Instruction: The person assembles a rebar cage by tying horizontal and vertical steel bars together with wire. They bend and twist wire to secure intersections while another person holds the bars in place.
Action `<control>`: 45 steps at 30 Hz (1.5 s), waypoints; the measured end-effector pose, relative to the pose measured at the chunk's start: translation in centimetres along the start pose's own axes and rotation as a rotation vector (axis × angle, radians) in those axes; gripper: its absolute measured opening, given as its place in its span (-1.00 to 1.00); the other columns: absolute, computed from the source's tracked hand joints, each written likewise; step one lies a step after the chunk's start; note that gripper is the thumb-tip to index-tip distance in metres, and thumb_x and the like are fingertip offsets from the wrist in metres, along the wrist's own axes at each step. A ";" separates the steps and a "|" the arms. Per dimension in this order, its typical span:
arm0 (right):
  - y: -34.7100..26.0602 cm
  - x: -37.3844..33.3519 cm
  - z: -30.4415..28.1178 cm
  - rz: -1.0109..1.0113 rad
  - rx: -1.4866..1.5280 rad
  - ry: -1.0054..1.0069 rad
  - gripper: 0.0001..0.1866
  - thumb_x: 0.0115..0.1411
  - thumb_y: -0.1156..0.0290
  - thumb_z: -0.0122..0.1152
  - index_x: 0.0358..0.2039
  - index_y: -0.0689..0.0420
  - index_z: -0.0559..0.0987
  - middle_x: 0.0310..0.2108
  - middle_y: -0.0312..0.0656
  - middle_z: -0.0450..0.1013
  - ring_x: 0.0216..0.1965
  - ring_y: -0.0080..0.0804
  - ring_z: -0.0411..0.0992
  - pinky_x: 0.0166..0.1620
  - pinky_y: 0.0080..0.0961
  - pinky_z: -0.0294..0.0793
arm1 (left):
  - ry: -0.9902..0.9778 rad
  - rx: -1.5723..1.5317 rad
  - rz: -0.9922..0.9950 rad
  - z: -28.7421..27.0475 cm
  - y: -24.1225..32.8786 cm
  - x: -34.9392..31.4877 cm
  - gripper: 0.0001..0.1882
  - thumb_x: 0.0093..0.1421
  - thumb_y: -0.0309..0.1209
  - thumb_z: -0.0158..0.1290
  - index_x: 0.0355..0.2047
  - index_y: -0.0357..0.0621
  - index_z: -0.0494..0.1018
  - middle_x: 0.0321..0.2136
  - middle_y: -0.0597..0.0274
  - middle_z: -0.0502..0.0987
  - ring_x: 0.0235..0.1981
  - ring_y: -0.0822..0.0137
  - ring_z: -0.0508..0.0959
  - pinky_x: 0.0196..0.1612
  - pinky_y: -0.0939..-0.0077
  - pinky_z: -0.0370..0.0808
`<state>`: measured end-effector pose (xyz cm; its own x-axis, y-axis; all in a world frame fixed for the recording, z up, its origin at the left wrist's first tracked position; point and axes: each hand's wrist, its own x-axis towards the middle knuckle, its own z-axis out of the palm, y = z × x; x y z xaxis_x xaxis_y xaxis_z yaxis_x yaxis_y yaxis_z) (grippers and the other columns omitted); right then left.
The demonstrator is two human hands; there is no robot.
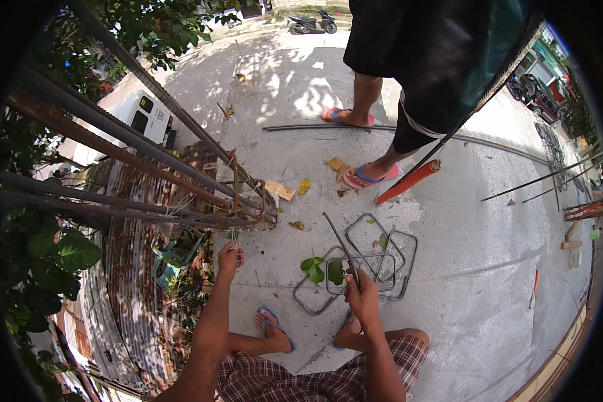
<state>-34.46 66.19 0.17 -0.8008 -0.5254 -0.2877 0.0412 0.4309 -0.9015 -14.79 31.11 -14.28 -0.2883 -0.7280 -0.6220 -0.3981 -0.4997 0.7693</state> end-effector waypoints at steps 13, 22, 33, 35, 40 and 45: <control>13.6 10.1 17.2 -0.030 0.644 0.318 -0.65 0.36 0.13 0.00 -0.29 0.22 0.44 -0.74 -0.37 0.20 -0.82 -0.59 0.20 -0.74 -0.58 0.22 | -0.347 -0.135 0.262 7.8 -2.7 13.3 -0.73 0.39 -0.36 -0.13 0.02 -0.13 0.42 -0.59 0.44 0.28 -0.67 0.61 0.19 -0.67 0.63 0.11; 8.9 4.4 17.1 -0.051 0.679 0.302 -0.60 0.37 0.10 -0.04 -0.29 0.26 0.43 -0.73 -0.34 0.20 -0.80 -0.56 0.23 -0.73 -0.55 0.24 | 0.091 -0.240 0.290 5.7 -5.5 12.7 -0.79 0.34 -0.31 -0.09 -0.22 -0.19 0.44 -0.61 0.34 0.35 -0.78 0.49 0.25 -0.79 0.51 0.12; 3.0 1.2 16.9 -0.073 0.882 0.113 -0.64 0.37 0.15 -0.03 -0.17 0.26 0.39 -0.65 -0.31 0.21 -0.76 -0.54 0.23 -0.68 -0.52 0.29 | 0.149 -0.152 0.620 3.1 3.9 -1.0 -0.72 0.34 -0.41 -0.13 -0.04 -0.28 0.45 -0.59 0.31 0.43 -0.67 0.56 0.31 -0.60 0.58 0.29; 2.2 0.7 16.0 -0.126 0.853 0.073 -0.65 0.37 0.16 -0.02 -0.18 0.26 0.39 -0.66 -0.32 0.20 -0.77 -0.55 0.22 -0.69 -0.53 0.28 | 0.014 -0.045 0.574 3.4 9.1 0.0 -0.71 0.31 -0.42 -0.11 -0.04 -0.29 0.45 -0.60 0.34 0.44 -0.69 0.55 0.33 -0.63 0.55 0.30; 2.2 -1.2 12.3 -0.143 0.726 0.040 -0.67 0.37 0.19 -0.01 -0.21 0.27 0.41 -0.70 -0.34 0.19 -0.79 -0.60 0.18 -0.70 -0.58 0.24 | -0.219 0.509 0.664 1.9 14.2 -0.9 -0.76 0.31 -0.37 -0.09 -0.14 -0.23 0.47 -0.62 0.45 0.36 -0.61 0.58 0.28 -0.54 0.60 0.26; 3.5 -2.4 11.0 -0.101 0.783 -0.024 -0.65 0.36 0.16 0.00 -0.19 0.25 0.39 -0.69 -0.34 0.18 -0.78 -0.60 0.15 -0.69 -0.58 0.21 | -0.244 0.636 0.794 -0.3 13.5 -2.4 -0.62 0.30 -0.38 -0.07 0.07 -0.25 0.44 -0.58 0.43 0.36 -0.56 0.56 0.28 -0.46 0.59 0.28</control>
<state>-25.79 60.91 -5.86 -0.8101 -0.5542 -0.1910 0.3849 -0.2571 -0.8864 -19.20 25.97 -2.35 -0.8074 -0.5887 -0.0386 -0.3814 0.4710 0.7954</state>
